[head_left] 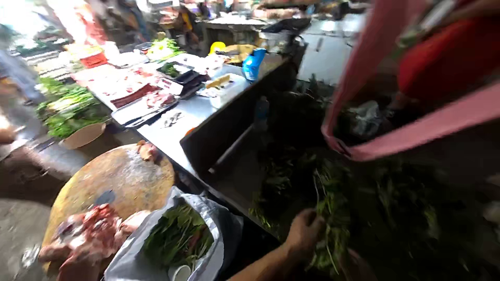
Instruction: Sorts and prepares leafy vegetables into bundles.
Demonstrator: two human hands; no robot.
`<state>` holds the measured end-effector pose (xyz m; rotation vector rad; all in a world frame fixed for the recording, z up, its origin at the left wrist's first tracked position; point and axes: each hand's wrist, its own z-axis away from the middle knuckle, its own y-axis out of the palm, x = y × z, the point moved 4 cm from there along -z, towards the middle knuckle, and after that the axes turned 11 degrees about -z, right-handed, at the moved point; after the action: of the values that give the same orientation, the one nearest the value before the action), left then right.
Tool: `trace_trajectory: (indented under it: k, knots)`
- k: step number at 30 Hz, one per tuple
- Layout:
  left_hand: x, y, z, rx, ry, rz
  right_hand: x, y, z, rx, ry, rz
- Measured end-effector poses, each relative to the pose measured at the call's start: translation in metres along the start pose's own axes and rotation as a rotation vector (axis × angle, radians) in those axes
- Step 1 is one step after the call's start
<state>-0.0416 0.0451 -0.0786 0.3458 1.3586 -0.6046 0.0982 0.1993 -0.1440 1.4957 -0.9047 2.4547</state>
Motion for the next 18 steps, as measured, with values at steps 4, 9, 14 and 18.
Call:
trace_trajectory:
  k: [4,9,14,18]
  knots:
    - [-0.052,0.011,0.018,-0.012,0.134,0.061,-0.001,-0.018,-0.007,0.009,0.022,-0.023]
    - [-0.062,0.03,0.03,-0.005,0.303,0.019,-0.022,-0.043,-0.002,0.028,0.001,-0.062]
    - [0.014,0.064,0.017,0.035,-0.265,0.158,-0.025,-0.071,0.005,0.175,0.093,-0.168]
    - [0.053,0.096,0.023,0.125,-0.5,0.176,-0.02,-0.09,0.002,0.182,0.064,-0.331]
